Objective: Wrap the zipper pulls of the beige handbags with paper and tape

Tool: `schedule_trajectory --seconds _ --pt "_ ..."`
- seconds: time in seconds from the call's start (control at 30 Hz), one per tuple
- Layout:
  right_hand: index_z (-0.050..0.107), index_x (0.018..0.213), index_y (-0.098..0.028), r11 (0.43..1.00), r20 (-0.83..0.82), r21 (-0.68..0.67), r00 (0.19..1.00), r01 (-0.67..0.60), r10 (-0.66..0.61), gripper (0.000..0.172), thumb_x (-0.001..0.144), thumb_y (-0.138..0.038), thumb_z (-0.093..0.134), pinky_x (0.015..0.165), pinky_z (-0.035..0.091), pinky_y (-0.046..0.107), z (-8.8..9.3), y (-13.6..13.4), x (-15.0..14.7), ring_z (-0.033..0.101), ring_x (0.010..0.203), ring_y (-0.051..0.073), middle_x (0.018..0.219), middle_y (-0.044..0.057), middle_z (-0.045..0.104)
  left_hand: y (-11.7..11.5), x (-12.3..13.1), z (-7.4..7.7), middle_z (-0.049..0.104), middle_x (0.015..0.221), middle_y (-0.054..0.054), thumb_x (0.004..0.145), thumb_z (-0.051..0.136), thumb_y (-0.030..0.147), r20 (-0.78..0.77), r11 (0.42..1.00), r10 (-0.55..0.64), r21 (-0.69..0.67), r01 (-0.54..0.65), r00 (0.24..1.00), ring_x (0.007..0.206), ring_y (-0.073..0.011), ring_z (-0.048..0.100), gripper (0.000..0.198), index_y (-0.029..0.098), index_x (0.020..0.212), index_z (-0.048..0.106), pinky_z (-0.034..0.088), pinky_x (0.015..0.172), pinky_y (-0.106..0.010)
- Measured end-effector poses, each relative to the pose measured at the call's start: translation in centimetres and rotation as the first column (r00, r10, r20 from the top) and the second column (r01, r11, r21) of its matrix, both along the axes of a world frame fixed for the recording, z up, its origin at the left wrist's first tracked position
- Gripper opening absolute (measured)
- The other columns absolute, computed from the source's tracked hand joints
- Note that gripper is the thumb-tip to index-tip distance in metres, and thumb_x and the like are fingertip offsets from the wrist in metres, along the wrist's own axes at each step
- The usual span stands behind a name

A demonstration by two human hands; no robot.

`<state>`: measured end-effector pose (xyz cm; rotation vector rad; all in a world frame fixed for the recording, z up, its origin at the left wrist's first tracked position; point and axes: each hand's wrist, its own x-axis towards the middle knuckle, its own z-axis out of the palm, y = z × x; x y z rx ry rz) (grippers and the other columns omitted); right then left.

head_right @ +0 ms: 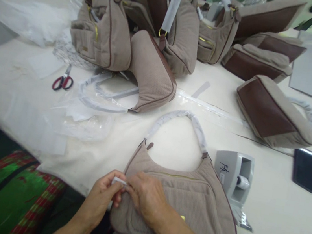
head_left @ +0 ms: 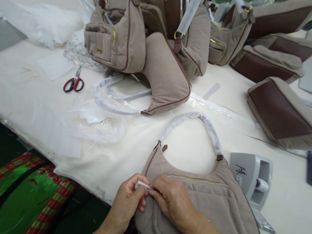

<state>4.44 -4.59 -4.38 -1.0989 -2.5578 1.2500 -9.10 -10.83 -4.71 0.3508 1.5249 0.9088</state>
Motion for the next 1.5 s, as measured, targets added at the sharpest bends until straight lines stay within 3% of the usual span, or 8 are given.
schedule_trajectory --seconds 0.3,0.5,0.63,0.77,0.93,1.27,1.4,1.5 --pt "0.056 0.077 -0.016 0.994 -0.155 0.111 0.987 -0.025 0.042 0.021 0.088 -0.018 0.039 0.060 0.039 0.021 -1.5 0.0 0.4 0.052 0.066 0.012 0.072 0.002 0.056 -0.3 -1.1 -0.2 0.057 0.065 0.002 0.072 0.059 0.028 0.127 0.995 -0.086 0.052 0.080 0.988 0.056 -0.0116 0.054 0.019 0.017 0.087 0.054 0.045 0.054 -0.022" --pt "0.056 0.084 -0.016 0.953 -0.139 0.295 0.983 -0.075 0.121 0.020 0.089 -0.016 0.037 0.061 0.041 0.023 -1.5 -0.2 0.9 0.053 0.070 0.013 0.074 0.003 0.057 -1.1 -1.3 -1.0 0.057 0.059 0.000 0.077 0.055 0.031 -0.335 0.936 -0.225 0.185 0.298 0.915 0.054 -0.0139 0.055 0.014 0.019 0.080 0.062 0.042 0.053 -0.022" --pt "0.055 0.097 -0.015 0.897 -0.150 0.428 0.969 -0.113 0.194 0.020 0.091 -0.017 0.036 0.061 0.042 0.024 -1.7 -0.6 1.4 0.053 0.071 0.014 0.079 0.005 0.058 -1.5 -0.6 -1.2 0.057 0.054 0.001 0.078 0.053 0.031 -0.393 0.945 -0.191 0.174 0.277 0.899 0.050 -0.0144 0.055 0.014 0.019 0.081 0.061 0.043 0.051 -0.022" --pt "0.054 0.097 -0.012 0.866 -0.110 0.478 0.968 -0.149 0.227 0.021 0.091 -0.019 0.036 0.062 0.042 0.027 -1.3 -1.0 1.4 0.053 0.072 0.016 0.079 0.007 0.058 -1.7 -0.2 -0.7 0.056 0.050 0.002 0.076 0.055 0.033 -0.267 0.979 -0.136 0.112 0.171 0.954 0.046 -0.0135 0.054 0.016 0.018 0.079 0.055 0.043 0.048 -0.022" --pt "0.055 0.088 -0.014 0.835 -0.036 0.494 0.953 -0.244 0.300 0.022 0.091 -0.015 0.033 0.062 0.041 0.027 -0.6 -1.3 1.4 0.051 0.068 0.015 0.075 0.005 0.057 -0.7 -1.7 0.2 0.063 0.065 -0.001 0.078 0.048 0.044 0.157 0.996 -0.084 -0.006 0.086 0.984 0.055 -0.0150 0.060 0.030 0.018 0.091 0.051 0.048 0.052 -0.025" --pt "0.055 0.084 -0.016 0.780 0.031 0.545 0.937 -0.309 0.349 0.018 0.089 -0.015 0.038 0.058 0.036 0.030 -0.6 -1.5 1.6 0.048 0.063 0.015 0.072 0.003 0.055 2.2 -4.0 0.2 0.062 0.059 -0.003 0.063 0.066 0.036 0.416 0.809 -0.419 -0.233 0.540 0.807 0.044 -0.0117 0.058 0.025 0.013 0.069 0.058 0.044 0.038 -0.017" --pt "0.057 0.089 -0.016 0.850 -0.034 0.455 0.949 -0.265 0.314 0.016 0.089 -0.019 0.041 0.059 0.035 0.028 -0.4 -1.2 1.7 0.049 0.064 0.015 0.074 0.003 0.059 1.7 -3.7 -0.2 0.059 0.053 -0.001 0.063 0.064 0.031 0.387 0.812 -0.413 -0.252 0.526 0.824 0.037 -0.0093 0.053 0.020 0.014 0.066 0.054 0.041 0.033 -0.016" --pt "0.060 0.091 -0.018 0.967 -0.154 0.198 0.969 -0.159 0.191 0.019 0.090 -0.024 0.042 0.064 0.038 0.027 -0.4 -0.6 1.8 0.053 0.070 0.014 0.079 0.003 0.063 1.4 -3.3 -0.3 0.056 0.050 0.001 0.063 0.062 0.032 0.356 0.844 -0.385 -0.237 0.481 0.852 0.034 -0.0079 0.050 0.020 0.015 0.064 0.051 0.038 0.032 -0.015"
